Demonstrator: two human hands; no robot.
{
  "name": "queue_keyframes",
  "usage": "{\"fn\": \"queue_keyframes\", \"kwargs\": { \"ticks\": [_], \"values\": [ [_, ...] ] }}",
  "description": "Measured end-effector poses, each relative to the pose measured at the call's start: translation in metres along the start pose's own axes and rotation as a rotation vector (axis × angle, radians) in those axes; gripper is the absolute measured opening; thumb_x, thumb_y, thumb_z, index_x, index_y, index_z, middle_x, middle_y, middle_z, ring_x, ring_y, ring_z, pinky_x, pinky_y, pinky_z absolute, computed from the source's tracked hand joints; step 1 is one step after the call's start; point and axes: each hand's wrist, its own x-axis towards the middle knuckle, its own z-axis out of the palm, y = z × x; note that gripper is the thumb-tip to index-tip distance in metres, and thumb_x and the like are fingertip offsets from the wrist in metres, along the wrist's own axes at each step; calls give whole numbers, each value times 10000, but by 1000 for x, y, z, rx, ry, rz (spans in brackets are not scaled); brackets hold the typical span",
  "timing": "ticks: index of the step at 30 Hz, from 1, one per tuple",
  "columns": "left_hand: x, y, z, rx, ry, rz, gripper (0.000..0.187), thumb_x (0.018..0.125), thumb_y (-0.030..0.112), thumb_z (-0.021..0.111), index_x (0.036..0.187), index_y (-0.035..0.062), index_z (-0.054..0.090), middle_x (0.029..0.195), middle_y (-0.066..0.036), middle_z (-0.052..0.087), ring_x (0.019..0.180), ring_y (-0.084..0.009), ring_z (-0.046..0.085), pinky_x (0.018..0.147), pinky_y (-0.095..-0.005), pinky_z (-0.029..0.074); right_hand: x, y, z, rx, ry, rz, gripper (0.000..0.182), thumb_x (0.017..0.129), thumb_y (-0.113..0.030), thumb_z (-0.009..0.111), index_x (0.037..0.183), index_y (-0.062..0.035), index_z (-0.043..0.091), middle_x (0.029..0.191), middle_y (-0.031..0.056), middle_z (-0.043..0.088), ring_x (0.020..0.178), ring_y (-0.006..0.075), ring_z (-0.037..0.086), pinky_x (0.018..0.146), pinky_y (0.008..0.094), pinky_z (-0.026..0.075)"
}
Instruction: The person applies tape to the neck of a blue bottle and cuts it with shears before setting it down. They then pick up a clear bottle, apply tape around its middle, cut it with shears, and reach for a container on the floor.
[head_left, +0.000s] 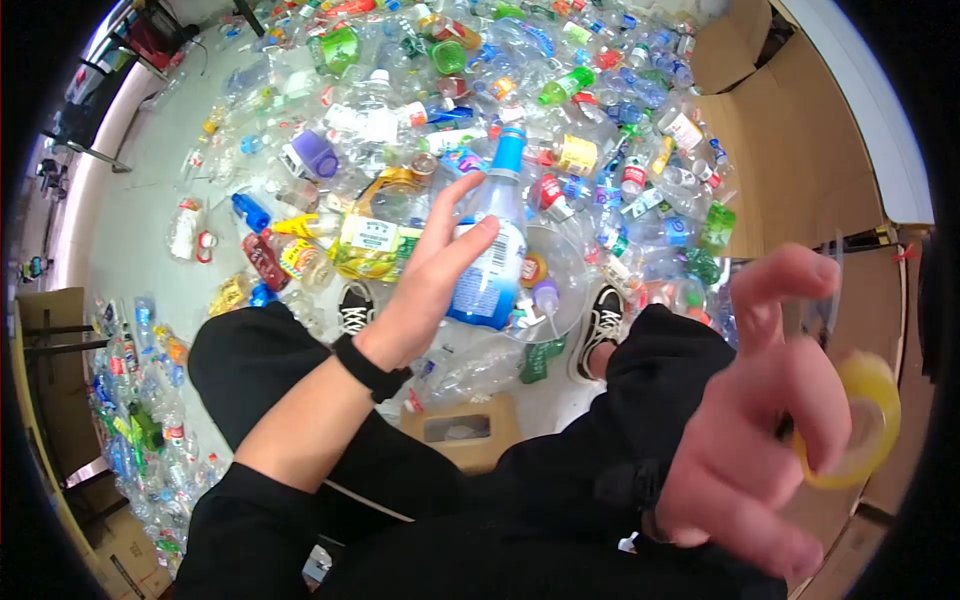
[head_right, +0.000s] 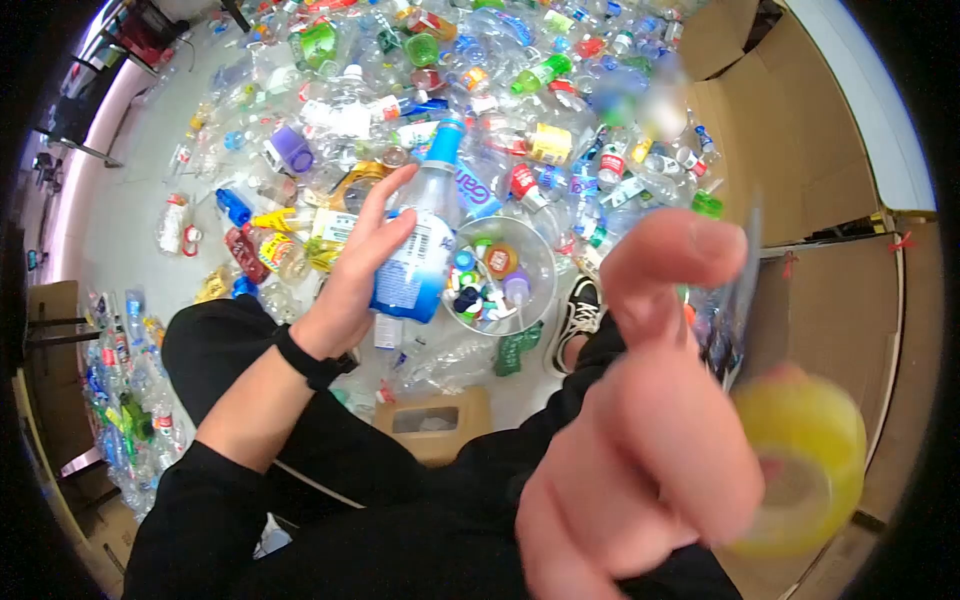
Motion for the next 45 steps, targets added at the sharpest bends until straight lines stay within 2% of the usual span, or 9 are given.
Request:
{"fn": "queue_keyframes", "kwargs": {
  "ticks": [2,7,17,18,25,29,31,35,45],
  "values": [
    [-3,5,5,5,15,-8,660,1032,329,590,1600,141,311,1155,-87,628,1026,-160,656,872,-289,531,11,-10,35,103,501,304,605,1000,-22,586,1498,-192,286,719,57,544,402,152,302,630,464,641],
    [-2,4,7,14,34,-52,648,1029,336,597,1589,135,340,1220,-80,599,1080,-136,611,918,-277,488,4,20,37,146,335,-90,674,960,32,605,1495,-184,256,651,80,513,394,163,255,585,446,599],
    [-1,5,7,13,63,-32,661,1031,326,590,1595,114,318,1223,-92,592,1079,-136,601,931,-275,472,-2,0,55,-169,651,160,876,992,-55,618,1636,-139,30,592,124,538,397,175,264,475,451,525],
    [-1,6,8,57,75,-32,682,1026,390,569,1607,134,320,1279,-80,607,1121,-142,614,940,-291,489,5,6,15,14,121,147,889,1008,-74,614,1640,-127,-8,610,139,553,400,188,289,495,521,568],
    [-3,5,3,20,48,-53,684,1018,357,576,1611,140,312,1238,-79,616,1086,-145,625,909,-286,500,-8,17,22,-21,115,-24,650,1054,-107,530,1575,-152,144,714,88,552,419,156,349,522,455,584],
    [0,1,-5,12,44,-5,681,1012,270,604,1600,114,298,1318,-108,564,1140,-156,595,973,-294,474,-2,-3,-14,-266,3,-2,643,1077,-142,500,1600,-206,132,682,71,528,419,153,371,466,428,566],
    [0,4,-2,-14,29,-25,690,1000,236,615,1600,112,297,1347,-119,551,1162,-160,586,998,-304,466,9,-11,-51,-720,244,-179,679,1033,-132,584,1602,-88,215,945,94,600,522,148,517,447,331,544],
    [-3,12,3,-28,-5,-6,748,974,243,655,1603,103,277,1347,-137,548,1170,-177,586,1002,-308,466,19,-27,-99,-1633,527,-247,621,930,12,704,1453,-36,373,990,22,643,877,56,613,783,210,472],
    [-9,17,4,13,-88,68,797,976,297,684,1600,61,247,1398,-164,520,1247,-204,559,1040,-334,454,19,-20,-126,-1752,466,-231,546,942,31,692,1414,-30,425,1028,47,683,979,95,664,852,233,520]
  ]
}}
